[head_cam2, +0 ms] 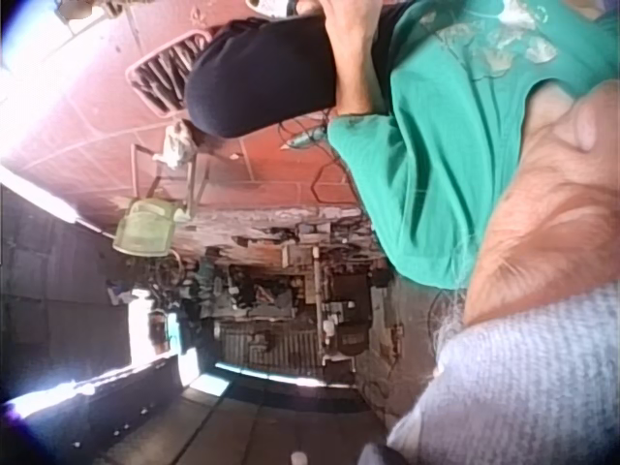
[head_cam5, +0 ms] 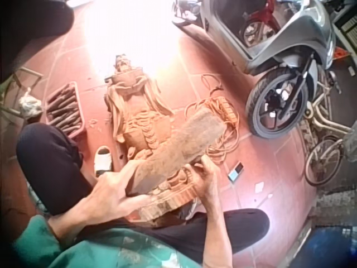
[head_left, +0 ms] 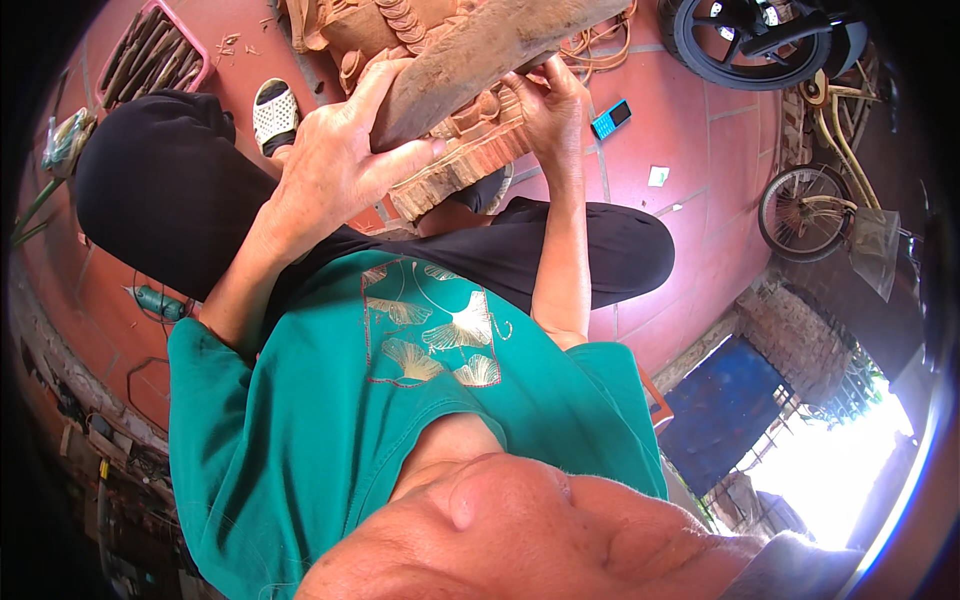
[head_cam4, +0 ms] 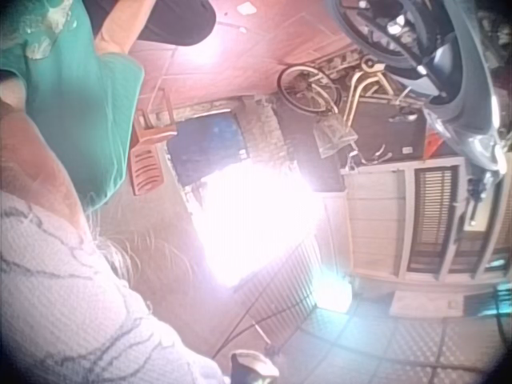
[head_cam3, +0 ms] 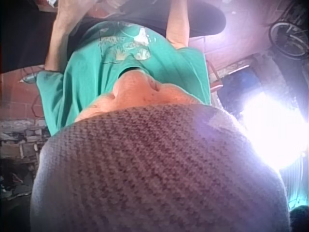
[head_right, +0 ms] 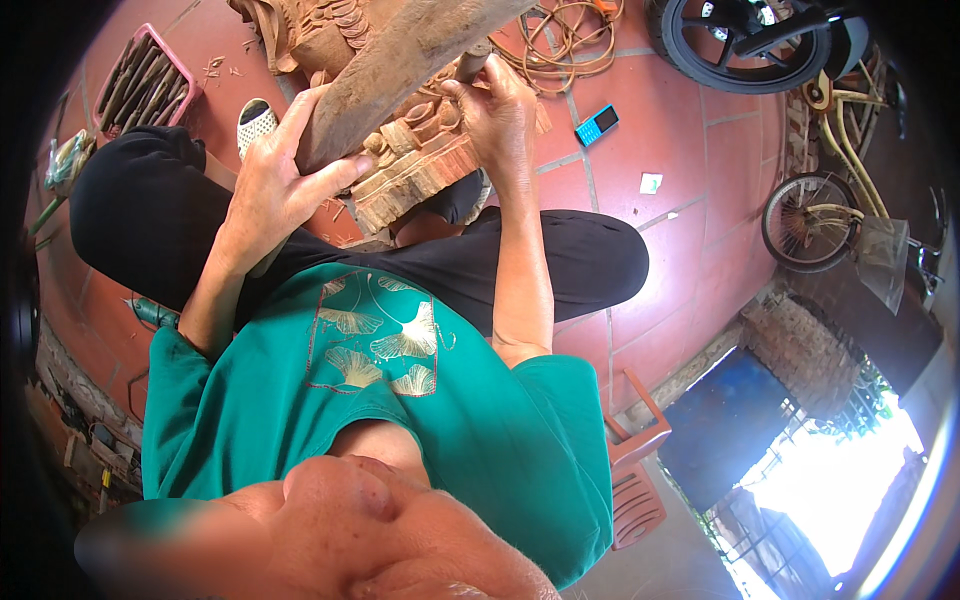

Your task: The person carves a wooden relief panel using a chisel and mallet while seated on the floor. They repeatedly strike the chisel to shape the wood and occasionally rotate the piece to access different areas.

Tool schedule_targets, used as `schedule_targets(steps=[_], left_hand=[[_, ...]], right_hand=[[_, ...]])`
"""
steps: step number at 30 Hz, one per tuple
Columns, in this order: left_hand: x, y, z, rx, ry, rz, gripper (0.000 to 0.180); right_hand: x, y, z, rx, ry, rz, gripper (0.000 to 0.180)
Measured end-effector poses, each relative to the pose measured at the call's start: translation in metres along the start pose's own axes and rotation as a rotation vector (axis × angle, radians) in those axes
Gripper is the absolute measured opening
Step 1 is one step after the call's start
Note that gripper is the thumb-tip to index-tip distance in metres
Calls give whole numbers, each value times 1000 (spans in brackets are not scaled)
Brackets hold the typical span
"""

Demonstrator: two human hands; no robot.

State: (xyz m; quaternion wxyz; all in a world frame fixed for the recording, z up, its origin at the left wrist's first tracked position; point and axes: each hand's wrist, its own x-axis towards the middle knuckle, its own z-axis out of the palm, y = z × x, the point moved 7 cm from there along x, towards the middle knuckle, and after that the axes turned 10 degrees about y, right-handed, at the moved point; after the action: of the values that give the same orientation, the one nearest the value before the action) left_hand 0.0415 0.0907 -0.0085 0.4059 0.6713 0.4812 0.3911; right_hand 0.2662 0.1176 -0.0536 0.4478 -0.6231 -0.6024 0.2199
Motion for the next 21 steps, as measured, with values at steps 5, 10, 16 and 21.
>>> schedule_targets(steps=[5, 10, 16, 21], left_hand=[[1, 7, 0, -47, 40, 62, 64], [-2, -3, 9, 4, -53, -100, 64], [-2, -10, 6, 104, -50, -51, 64], [1, 10, -1, -108, 88, 7, 62]], right_hand=[[0, -7, 0, 13, 17, -20, 22], [-1, -5, 1, -80, -21, -85, 23], [-3, 4, 1, -17, 1, -40, 25], [-3, 4, 1, -48, -13, 0, 25]])
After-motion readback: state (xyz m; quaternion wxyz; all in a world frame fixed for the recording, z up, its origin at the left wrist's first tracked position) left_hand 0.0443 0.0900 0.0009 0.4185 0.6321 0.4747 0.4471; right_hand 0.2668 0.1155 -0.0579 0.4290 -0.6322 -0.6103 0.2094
